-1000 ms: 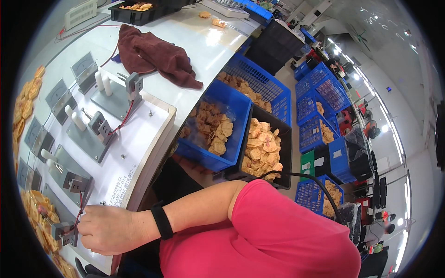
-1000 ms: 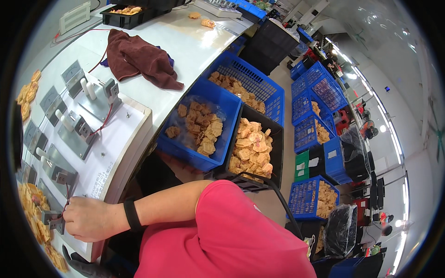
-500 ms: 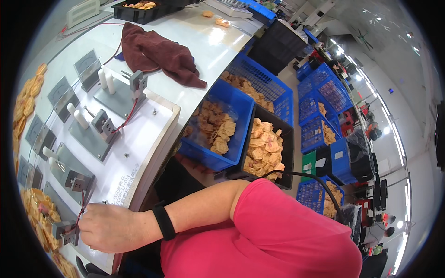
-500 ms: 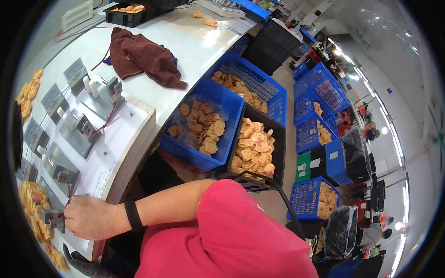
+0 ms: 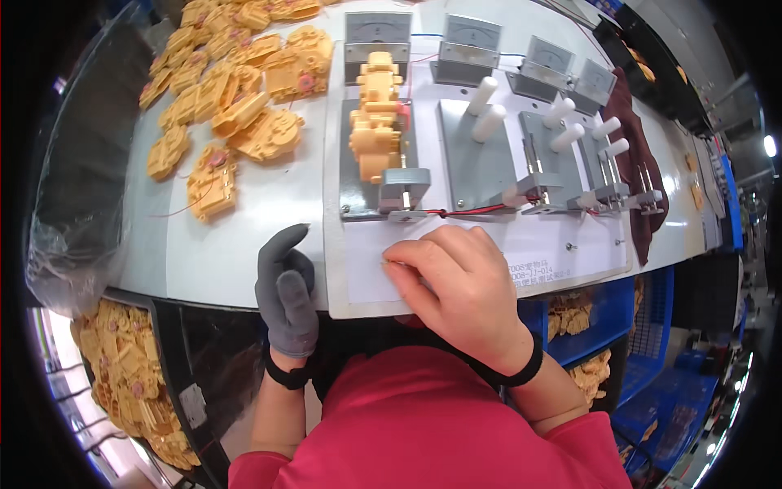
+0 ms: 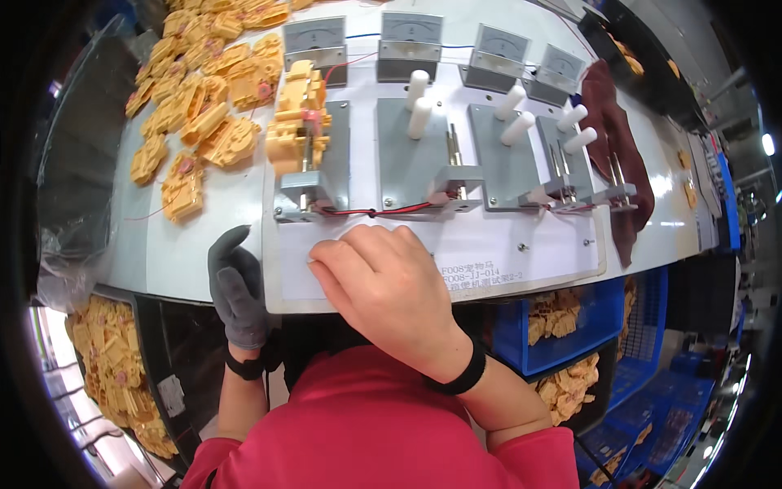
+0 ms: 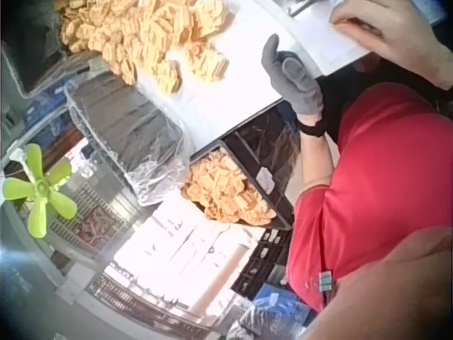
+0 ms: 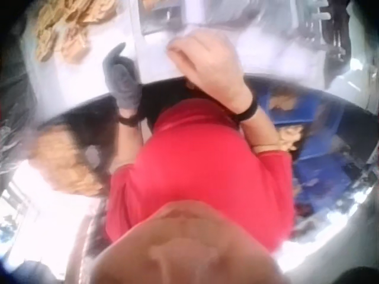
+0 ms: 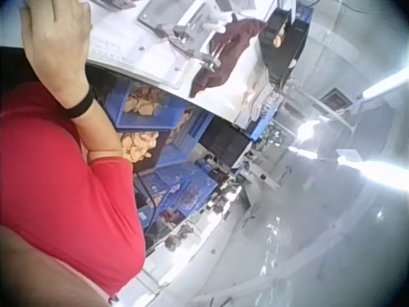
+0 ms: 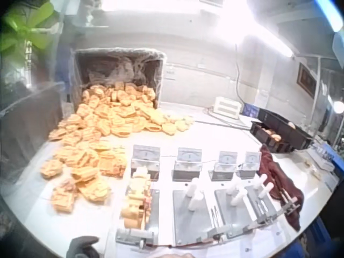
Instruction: The person repeatedly picks up yellow plastic components from a pile, places them into a multi-station testing fixture, and removes them after a brief interval. The person handles the parts one at a time and cycles through the stations, with no visible final destination for the tested items shown.
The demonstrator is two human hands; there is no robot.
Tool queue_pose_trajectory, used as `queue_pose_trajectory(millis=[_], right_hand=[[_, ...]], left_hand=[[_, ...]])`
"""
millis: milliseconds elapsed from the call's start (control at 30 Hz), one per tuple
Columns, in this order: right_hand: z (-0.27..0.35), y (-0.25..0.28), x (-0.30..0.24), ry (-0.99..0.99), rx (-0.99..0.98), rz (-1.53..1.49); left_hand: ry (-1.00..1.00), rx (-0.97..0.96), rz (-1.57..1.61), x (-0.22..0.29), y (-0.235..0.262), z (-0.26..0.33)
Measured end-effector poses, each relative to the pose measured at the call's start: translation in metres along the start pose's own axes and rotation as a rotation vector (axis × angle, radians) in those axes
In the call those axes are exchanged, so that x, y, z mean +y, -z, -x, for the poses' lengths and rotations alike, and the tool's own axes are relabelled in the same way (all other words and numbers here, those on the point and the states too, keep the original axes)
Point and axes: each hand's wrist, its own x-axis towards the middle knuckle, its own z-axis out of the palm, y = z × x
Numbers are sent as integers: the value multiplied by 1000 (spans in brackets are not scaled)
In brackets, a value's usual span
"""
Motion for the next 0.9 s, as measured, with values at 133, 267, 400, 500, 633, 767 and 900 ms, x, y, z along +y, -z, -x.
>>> queue_pose_trajectory(millis=[133,267,400,500,633,767,900], right_hand=[[1,1,1,6,-14,-21],[1,3,2,4,-14,-14],[0,2,3,25,4,0],[1,1,4,49,1,2],[2,2,4,74,-2,0],[2,3,3,84,0,-13],[7,5,0,-97,117,-322]], left_hand=[[-15,-26,-16,0,2,3],[-21,-43,-3,-2,0,2],[-21,-48,-6,0,-1,0],[-30,-51,-14,0,0,0],[-44,-54,-11,-1,1,-1],[-22,-72,47,1,2,0],[184,-114,82,35,8,-17]])
